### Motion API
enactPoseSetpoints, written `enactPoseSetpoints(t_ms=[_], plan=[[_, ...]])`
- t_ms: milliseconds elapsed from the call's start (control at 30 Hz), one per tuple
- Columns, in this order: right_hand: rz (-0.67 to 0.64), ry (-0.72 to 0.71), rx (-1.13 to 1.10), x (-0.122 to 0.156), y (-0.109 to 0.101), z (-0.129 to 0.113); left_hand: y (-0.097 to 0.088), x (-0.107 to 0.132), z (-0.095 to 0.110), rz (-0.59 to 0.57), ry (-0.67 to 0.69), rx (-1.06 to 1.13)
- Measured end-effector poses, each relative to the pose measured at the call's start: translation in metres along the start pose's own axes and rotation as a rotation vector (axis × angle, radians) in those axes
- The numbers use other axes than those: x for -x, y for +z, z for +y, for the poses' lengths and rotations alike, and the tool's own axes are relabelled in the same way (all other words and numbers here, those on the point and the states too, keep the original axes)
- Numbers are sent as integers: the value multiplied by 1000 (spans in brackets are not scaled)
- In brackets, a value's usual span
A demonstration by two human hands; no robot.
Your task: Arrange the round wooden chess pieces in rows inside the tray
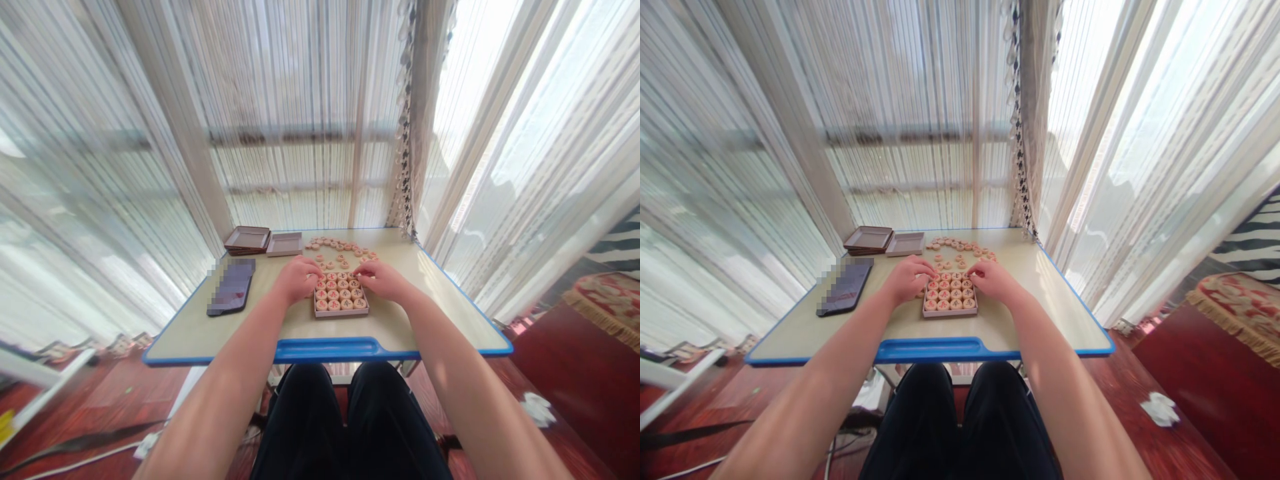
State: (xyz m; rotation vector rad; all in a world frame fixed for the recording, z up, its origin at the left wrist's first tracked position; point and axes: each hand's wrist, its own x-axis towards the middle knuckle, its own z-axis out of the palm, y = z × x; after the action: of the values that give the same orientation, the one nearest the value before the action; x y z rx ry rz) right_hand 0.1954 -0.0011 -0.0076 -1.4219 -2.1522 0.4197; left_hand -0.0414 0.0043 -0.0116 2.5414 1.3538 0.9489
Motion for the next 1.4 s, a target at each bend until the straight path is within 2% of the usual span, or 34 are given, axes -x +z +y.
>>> enactPoseSetpoints(t_ms=[267,633,800,1167,1400], plan=[[54,-24,4,-1,1,3,-1,1,0,68,-23,-17],[114,-31,2,-2,3,7,2,0,-3,29,-29,-22],[133,-44,-17,-3,5,11,2,1,-3,58,-25,-37],[141,-37,29,-3,4,10,-1,2,0,72,-42,-38],[95,-105,24,-1,2,3,-5,3,7,40,-32,-64]])
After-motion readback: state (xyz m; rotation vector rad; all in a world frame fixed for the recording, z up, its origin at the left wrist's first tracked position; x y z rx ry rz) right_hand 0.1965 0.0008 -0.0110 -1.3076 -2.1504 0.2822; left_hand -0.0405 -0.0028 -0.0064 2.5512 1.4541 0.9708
